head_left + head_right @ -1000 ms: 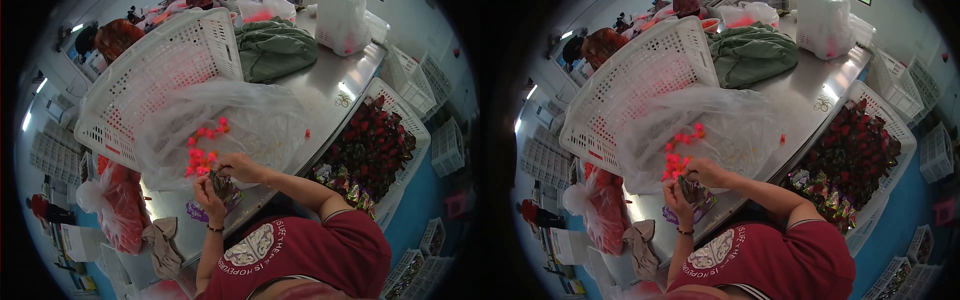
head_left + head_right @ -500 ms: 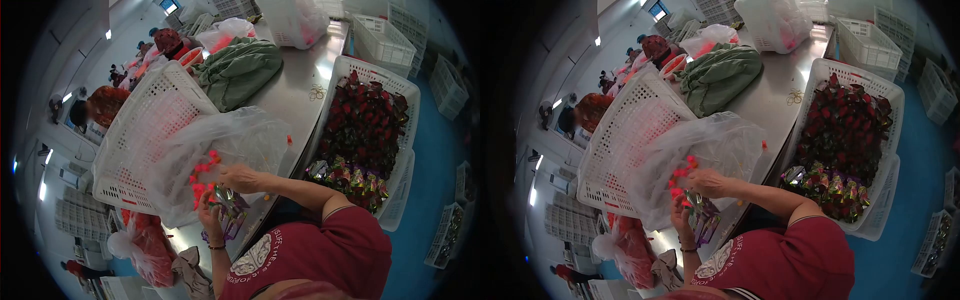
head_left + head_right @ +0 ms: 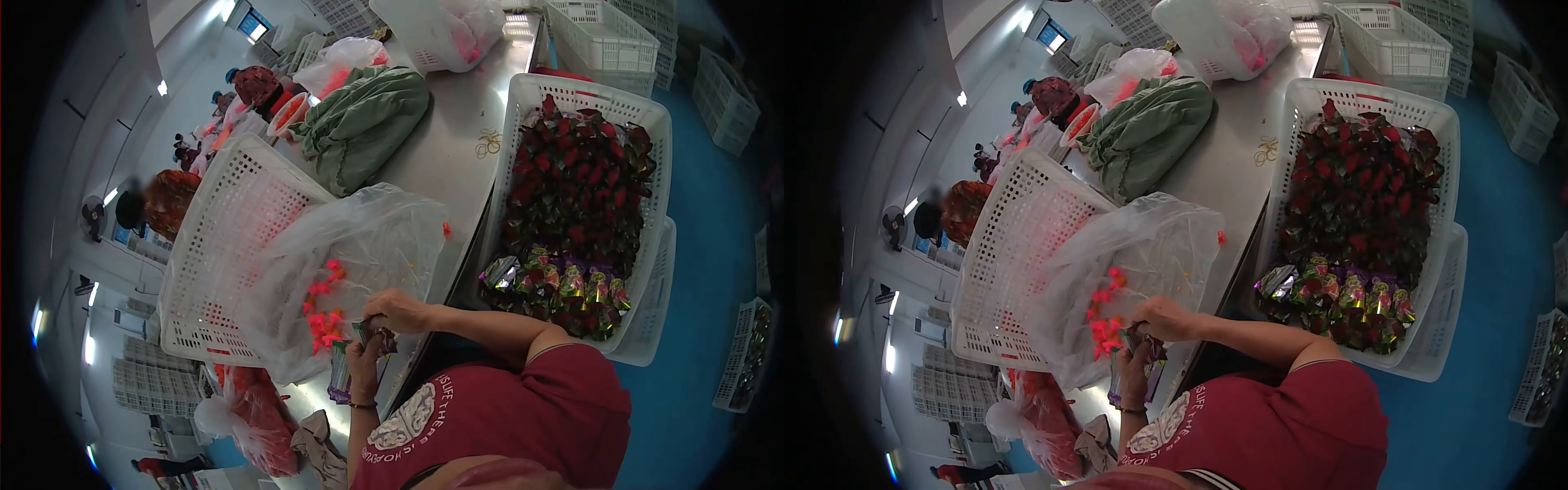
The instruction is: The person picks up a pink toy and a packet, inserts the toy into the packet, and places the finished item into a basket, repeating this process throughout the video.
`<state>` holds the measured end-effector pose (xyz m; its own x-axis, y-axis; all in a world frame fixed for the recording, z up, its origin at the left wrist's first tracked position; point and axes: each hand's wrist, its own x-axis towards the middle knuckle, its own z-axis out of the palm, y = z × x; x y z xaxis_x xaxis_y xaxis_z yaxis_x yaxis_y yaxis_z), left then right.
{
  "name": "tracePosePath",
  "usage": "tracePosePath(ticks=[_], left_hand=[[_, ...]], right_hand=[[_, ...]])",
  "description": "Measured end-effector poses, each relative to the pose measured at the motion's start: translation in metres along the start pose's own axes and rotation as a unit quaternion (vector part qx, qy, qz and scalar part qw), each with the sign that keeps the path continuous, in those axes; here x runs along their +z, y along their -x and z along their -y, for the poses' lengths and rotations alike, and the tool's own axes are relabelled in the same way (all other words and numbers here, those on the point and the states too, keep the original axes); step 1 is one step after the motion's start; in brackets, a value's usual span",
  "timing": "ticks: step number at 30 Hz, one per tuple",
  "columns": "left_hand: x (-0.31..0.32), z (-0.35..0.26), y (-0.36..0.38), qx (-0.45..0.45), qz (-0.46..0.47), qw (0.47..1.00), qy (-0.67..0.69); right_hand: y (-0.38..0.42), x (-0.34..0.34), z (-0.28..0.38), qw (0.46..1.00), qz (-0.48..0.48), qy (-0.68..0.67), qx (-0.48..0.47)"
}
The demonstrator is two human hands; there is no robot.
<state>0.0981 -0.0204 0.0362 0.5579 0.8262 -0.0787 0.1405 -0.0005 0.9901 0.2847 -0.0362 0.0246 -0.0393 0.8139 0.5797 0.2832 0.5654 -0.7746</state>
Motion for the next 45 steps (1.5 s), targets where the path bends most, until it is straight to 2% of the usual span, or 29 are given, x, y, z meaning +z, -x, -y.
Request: tracePosePath(ticks=[3,5,6,8,9,11,14,16,17,18,19,21,22,24,25,27,30,32,35,39,42,44,45], left_hand=[[0.004,0.008,0.0,-0.016,0.001,1.0,-0.014],[0.007,0.011,0.003,-0.016,0.008,1.0,-0.003],[0.009,0.009,0.003,-0.025,0.028,0.999,-0.02],[0.014,0.009,0.003,-0.034,0.043,0.998,-0.035],[0.019,0.01,0.002,-0.035,0.051,0.998,-0.014],[0.018,0.012,0.0,-0.042,0.06,0.997,0.011],[-0.003,0.034,0.003,-0.018,0.01,1.0,-0.009],[-0.019,0.036,0.008,-0.032,-0.02,0.999,0.01],[-0.024,0.037,0.01,-0.028,-0.039,0.999,0.007],[-0.029,0.037,0.013,-0.026,-0.058,0.998,0.002],[-0.03,0.038,0.015,-0.026,-0.065,0.997,0.023],[-0.037,0.046,0.021,-0.027,-0.074,0.996,0.047],[-0.039,0.052,0.023,-0.022,-0.077,0.995,0.052],[-0.037,0.056,0.027,-0.049,-0.09,0.992,0.069],[-0.037,0.057,0.028,-0.038,-0.085,0.994,0.059],[-0.038,0.059,0.03,-0.029,-0.08,0.995,0.056],[-0.039,0.059,0.034,-0.026,-0.093,0.994,0.056],[-0.043,0.062,0.037,-0.025,-0.101,0.993,0.055],[-0.049,0.069,0.044,-0.028,-0.106,0.993,0.053],[-0.051,0.068,0.049,-0.012,-0.128,0.992,0.016],[-0.059,0.068,0.053,0.011,-0.167,0.985,-0.038],[-0.067,0.069,0.055,0.02,-0.192,0.98,-0.044],[-0.07,0.07,0.058,0.029,-0.216,0.974,-0.054]], right_hand=[[0.009,-0.003,-0.008,1.0,-0.001,0.004,0.026],[0.017,-0.018,-0.002,0.993,0.015,0.019,0.112],[0.023,-0.021,-0.003,0.993,0.019,0.019,0.113],[0.033,-0.026,-0.006,0.986,0.006,-0.063,0.155],[0.038,-0.031,-0.008,0.986,0.011,-0.062,0.155],[0.051,-0.041,-0.01,0.981,-0.05,-0.005,0.188],[0.065,-0.09,0.007,0.955,-0.127,-0.034,0.267],[0.088,-0.137,0.007,0.95,-0.141,0.044,0.274],[0.091,-0.161,0.035,0.931,-0.166,0.102,0.308],[0.113,-0.182,0.023,0.925,-0.21,0.093,0.304],[0.127,-0.207,0.033,0.897,-0.189,0.273,0.292],[0.163,-0.24,0.041,0.833,-0.227,0.417,0.286],[0.186,-0.25,0.036,0.825,-0.219,0.419,0.308],[0.232,-0.262,0.027,0.714,-0.212,0.611,0.27],[0.247,-0.258,0.028,0.713,-0.204,0.613,0.272],[0.278,-0.25,0.027,0.587,-0.079,0.755,0.282],[0.327,-0.227,0.019,0.597,-0.024,0.751,0.283],[0.341,-0.211,0.028,0.593,0.047,0.74,0.312],[0.36,-0.202,0.036,0.605,0.096,0.714,0.339],[0.362,-0.199,0.039,0.606,0.101,0.686,0.391],[0.348,-0.206,0.048,0.631,0.056,0.661,0.402],[0.331,-0.225,0.056,0.615,0.103,0.554,0.551],[0.32,-0.241,0.057,0.614,0.107,0.553,0.552]])
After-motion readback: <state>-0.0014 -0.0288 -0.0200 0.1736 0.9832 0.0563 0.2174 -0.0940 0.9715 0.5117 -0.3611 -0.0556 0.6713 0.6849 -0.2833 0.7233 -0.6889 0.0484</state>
